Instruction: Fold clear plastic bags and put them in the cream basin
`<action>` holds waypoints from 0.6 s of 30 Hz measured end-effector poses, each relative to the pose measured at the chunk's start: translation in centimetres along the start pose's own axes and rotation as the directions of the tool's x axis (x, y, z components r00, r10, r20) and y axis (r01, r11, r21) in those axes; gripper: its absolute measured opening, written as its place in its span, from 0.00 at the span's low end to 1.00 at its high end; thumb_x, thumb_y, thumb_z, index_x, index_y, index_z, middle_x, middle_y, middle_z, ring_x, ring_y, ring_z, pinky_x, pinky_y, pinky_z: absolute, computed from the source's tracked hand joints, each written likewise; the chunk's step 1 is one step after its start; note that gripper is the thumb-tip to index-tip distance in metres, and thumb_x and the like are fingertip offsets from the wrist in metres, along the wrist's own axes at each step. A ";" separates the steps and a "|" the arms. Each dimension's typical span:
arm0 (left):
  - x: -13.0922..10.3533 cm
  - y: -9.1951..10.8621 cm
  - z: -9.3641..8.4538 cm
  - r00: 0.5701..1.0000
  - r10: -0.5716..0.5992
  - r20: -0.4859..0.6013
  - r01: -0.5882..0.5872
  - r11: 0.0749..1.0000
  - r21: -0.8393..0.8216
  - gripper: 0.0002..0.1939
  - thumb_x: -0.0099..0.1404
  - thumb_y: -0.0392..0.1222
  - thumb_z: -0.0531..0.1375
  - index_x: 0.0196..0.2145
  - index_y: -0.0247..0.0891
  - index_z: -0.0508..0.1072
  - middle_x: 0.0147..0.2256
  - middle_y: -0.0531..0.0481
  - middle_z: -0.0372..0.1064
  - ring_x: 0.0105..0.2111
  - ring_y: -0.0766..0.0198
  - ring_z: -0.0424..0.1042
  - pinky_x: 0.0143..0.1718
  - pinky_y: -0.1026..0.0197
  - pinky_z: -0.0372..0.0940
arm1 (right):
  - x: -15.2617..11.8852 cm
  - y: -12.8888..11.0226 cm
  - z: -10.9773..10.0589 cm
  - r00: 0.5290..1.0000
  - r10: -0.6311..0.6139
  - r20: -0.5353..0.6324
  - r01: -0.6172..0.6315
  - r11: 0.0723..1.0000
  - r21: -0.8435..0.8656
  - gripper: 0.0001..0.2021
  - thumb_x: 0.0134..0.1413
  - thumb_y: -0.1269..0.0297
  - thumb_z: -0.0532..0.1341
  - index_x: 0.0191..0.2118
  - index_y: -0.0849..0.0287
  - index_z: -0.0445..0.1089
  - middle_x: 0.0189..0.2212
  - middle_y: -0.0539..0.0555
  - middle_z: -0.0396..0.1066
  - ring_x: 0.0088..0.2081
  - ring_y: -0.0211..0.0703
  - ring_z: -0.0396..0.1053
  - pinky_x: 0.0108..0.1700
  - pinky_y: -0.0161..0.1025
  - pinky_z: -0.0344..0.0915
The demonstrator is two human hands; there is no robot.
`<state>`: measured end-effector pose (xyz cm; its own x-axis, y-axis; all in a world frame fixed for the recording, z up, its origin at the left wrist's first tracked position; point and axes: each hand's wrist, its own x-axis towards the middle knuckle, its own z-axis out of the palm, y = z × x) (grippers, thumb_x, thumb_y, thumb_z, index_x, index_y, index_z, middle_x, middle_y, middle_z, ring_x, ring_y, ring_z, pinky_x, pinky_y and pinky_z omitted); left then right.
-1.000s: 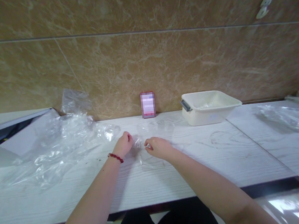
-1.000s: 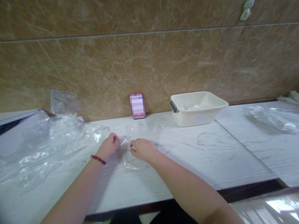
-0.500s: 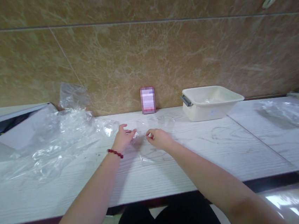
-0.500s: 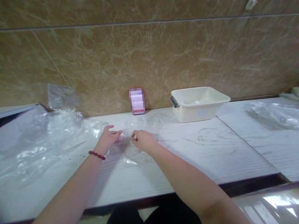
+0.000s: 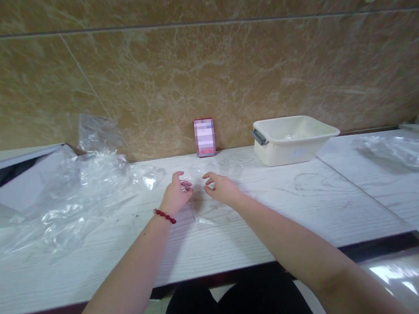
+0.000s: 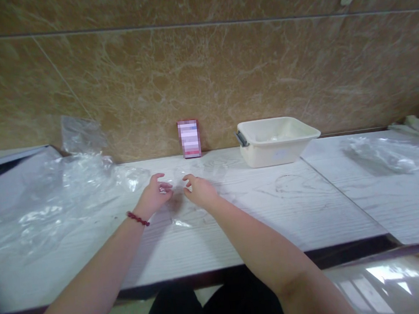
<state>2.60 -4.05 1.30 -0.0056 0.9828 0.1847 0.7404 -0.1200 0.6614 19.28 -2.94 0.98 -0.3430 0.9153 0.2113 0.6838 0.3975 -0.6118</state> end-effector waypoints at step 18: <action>-0.1 0.1 0.5 0.993 0.098 0.061 -0.083 0.975 -0.208 0.24 0.49 0.40 0.57 0.44 0.38 0.54 0.27 0.53 0.65 0.27 0.64 0.69 0.30 0.61 0.63 | 0.0 -0.9 -0.1 0.953 -0.304 0.010 0.301 0.940 -0.158 0.19 0.49 0.74 0.52 0.48 0.56 0.58 0.37 0.51 0.67 0.41 0.37 0.61 0.44 0.35 0.55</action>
<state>3.07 -4.10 0.98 0.1081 0.9730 0.2037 0.5823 -0.2281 0.7803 18.70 -3.25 1.60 -0.5410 0.7507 0.3793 0.6413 0.6599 -0.3914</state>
